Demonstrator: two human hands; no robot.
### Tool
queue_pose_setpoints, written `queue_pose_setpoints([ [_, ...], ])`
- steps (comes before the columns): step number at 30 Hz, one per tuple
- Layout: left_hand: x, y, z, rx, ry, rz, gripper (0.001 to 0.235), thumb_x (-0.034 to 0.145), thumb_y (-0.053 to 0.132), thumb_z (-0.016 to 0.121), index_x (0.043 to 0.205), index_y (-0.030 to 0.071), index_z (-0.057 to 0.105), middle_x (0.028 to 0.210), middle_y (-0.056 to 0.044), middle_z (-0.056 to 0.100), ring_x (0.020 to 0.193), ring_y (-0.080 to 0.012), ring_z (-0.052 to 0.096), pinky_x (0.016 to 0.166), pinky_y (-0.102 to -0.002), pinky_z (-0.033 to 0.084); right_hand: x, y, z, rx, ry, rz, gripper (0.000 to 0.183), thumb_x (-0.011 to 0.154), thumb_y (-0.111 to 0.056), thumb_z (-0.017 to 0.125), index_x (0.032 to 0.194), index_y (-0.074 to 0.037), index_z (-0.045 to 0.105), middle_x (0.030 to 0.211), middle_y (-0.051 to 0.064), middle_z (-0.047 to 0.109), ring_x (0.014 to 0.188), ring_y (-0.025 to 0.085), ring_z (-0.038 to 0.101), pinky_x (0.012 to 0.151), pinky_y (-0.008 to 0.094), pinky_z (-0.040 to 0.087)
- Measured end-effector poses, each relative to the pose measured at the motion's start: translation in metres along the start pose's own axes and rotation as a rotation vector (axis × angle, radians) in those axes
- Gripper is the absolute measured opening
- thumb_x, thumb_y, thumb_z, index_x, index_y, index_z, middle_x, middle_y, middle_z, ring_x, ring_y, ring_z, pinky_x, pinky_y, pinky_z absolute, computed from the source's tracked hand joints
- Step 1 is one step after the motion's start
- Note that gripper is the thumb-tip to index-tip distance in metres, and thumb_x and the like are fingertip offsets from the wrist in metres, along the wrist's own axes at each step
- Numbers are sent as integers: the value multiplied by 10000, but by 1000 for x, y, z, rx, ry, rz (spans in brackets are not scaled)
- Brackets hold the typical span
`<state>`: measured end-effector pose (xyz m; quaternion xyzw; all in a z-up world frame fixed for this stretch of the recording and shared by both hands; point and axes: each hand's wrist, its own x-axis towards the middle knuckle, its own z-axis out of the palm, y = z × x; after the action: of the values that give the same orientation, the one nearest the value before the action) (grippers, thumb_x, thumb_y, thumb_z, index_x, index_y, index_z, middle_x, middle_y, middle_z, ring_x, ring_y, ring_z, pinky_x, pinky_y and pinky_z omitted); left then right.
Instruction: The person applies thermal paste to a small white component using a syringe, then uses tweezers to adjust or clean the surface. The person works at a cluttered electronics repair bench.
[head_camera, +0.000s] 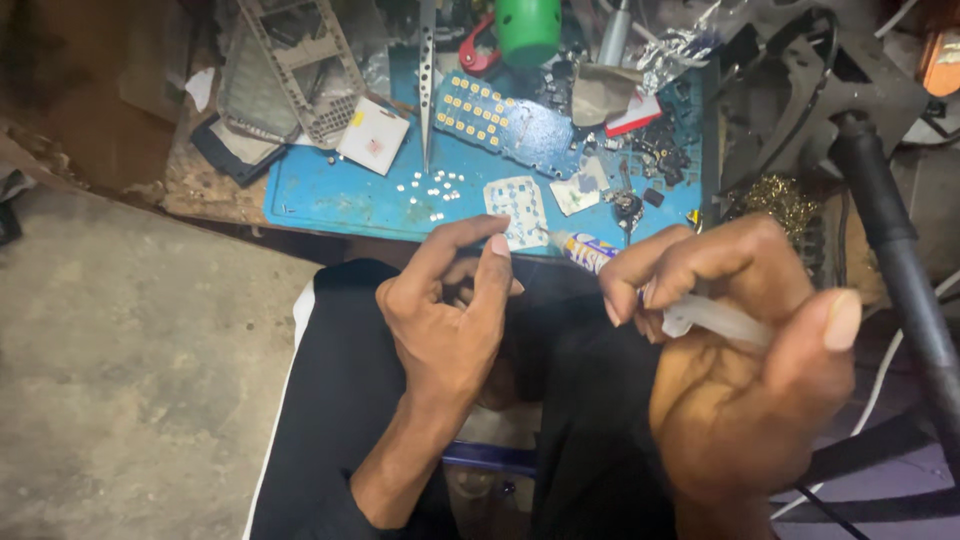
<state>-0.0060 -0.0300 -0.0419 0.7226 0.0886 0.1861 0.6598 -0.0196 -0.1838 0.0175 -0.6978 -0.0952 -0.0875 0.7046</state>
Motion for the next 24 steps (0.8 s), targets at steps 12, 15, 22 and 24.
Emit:
queue_pose_setpoints([
  [12, -4, -17, 8, -142, -7, 54, 149, 1028, 45, 657, 1161, -18, 681, 1095, -83, 743, 711, -86, 728, 594, -203, 526, -4, 14, -6, 61, 58, -24, 771, 1141, -634, 211, 923, 63, 459, 684, 251, 521, 587, 236, 395, 580, 293, 314],
  [15, -6, -20, 9, -172, -1, -40, 162, 999, 46, 654, 1142, -22, 689, 1079, -85, 736, 658, -91, 716, 487, -192, 462, -9, 21, -9, 29, 72, -77, 819, 1126, -705, 216, 949, 61, 445, 702, 245, 544, 570, 236, 419, 580, 297, 335],
  [22, -7, -22, 10, -163, 0, -58, 183, 1003, 56, 657, 1164, -26, 691, 908, -88, 724, 626, -89, 689, 478, -196, 443, -18, 34, -16, 178, 255, -80, 799, 1058, -738, 254, 894, 22, 438, 651, 198, 488, 576, 308, 477, 580, 379, 396],
  [24, -5, -20, 9, -177, -6, -29, 176, 1005, 64, 649, 1154, -22, 686, 1060, -74, 738, 656, -83, 712, 480, -192, 465, -13, 36, -15, 139, 257, -71, 807, 1023, -760, 264, 893, 17, 439, 602, 188, 467, 541, 312, 471, 558, 388, 398],
])
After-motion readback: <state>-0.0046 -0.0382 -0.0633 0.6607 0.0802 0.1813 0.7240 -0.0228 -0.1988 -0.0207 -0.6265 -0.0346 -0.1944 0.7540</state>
